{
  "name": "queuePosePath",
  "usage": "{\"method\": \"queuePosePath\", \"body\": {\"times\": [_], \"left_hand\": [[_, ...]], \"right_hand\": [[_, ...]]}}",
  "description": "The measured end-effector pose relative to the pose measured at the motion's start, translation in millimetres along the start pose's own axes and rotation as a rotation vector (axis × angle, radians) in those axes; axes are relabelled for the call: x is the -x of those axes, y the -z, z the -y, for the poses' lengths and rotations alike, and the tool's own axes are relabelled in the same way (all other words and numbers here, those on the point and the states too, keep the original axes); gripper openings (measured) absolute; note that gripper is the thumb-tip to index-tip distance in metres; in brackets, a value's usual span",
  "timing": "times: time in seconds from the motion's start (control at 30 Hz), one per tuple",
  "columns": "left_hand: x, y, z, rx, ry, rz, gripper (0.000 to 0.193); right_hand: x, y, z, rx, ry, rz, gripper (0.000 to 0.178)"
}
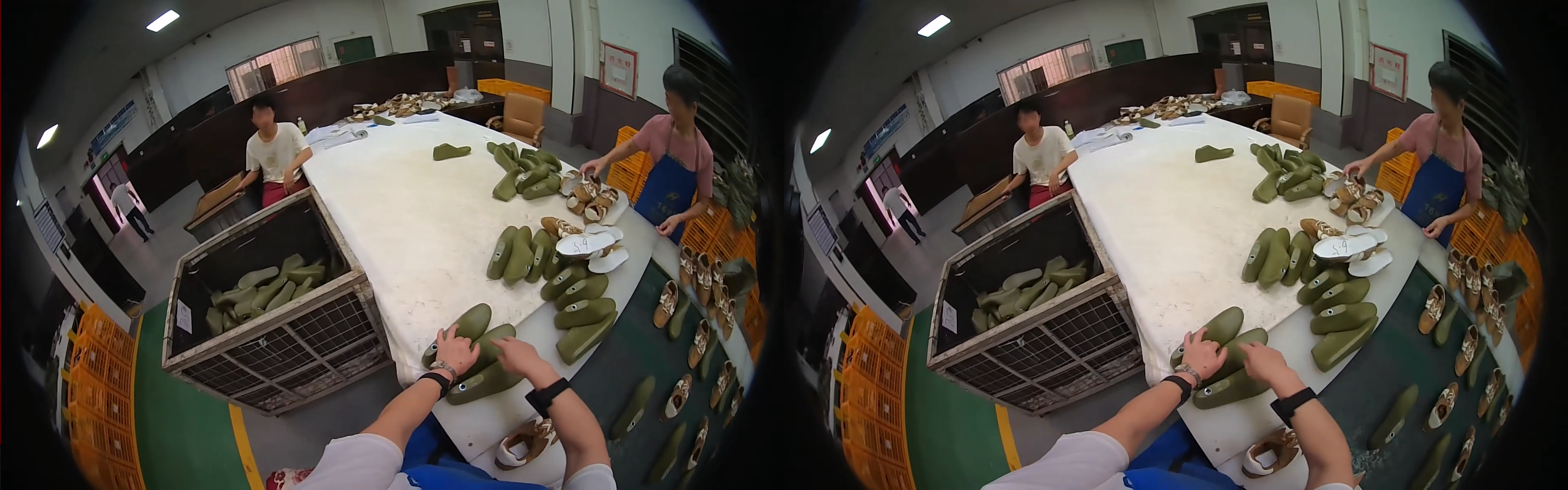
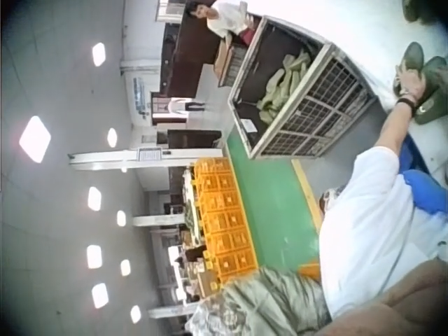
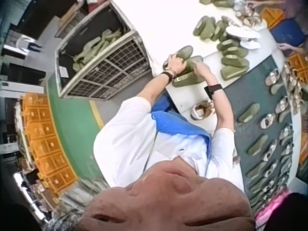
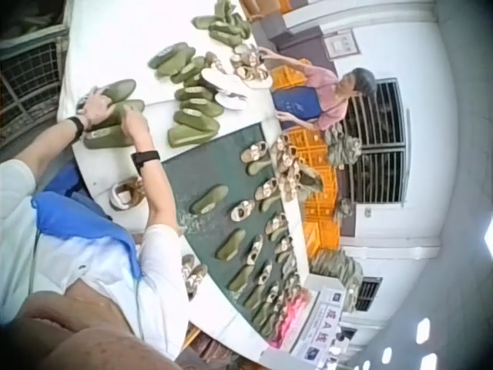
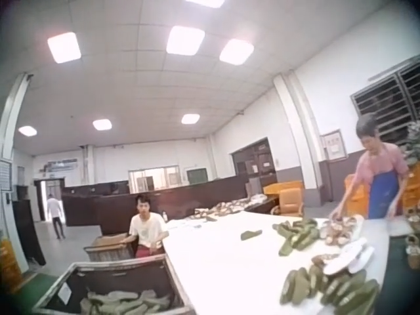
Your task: Organizing shoe lasts and placing manufactured shoe components on a conveyor belt in a factory setting.
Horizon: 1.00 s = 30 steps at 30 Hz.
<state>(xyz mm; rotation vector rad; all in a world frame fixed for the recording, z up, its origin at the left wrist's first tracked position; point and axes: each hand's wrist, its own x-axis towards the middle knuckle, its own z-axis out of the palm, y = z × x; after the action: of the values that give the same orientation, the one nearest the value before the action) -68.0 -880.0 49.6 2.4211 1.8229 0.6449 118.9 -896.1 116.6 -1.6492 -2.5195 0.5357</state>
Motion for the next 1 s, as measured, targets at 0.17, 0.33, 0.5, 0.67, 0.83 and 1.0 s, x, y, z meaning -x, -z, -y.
{"method": "queuePosePath", "body": {"times": [0.17, 0.33, 0.5, 0.67, 0.83, 1.0], "left_hand": [[-6.9, -0.8, -2.4, 0.020, 0.004, -0.008, 0.032], [-2.7, 8.8, -1.7, 0.014, 0.016, 0.004, 0.031], [2.5, 12.0, -0.6, 0.001, 0.027, 0.031, 0.029], [-6.2, -2.3, -6.3, 0.030, -0.065, 0.028, 0.025], [-11.4, 3.5, 8.2, -0.018, -0.077, -0.058, 0.022], [-12.6, -4.1, -6.1, -0.009, -0.098, 0.002, 0.022]], "right_hand": [[-22.1, -24.3, -33.9, 0.102, -0.151, -0.018, 0.043], [-22.5, -13.6, -87.0, 0.277, -0.309, -0.433, 0.056], [-16.9, -48.8, -114.2, 0.018, -0.488, -0.060, 0.061], [-28.4, -54.2, -142.7, 0.000, -0.367, -0.492, 0.042], [-59.5, -28.2, -140.8, -0.002, -0.470, -0.726, 0.030], [-61.3, -4.8, -162.7, 0.170, -0.465, -0.923, 0.020]]}}
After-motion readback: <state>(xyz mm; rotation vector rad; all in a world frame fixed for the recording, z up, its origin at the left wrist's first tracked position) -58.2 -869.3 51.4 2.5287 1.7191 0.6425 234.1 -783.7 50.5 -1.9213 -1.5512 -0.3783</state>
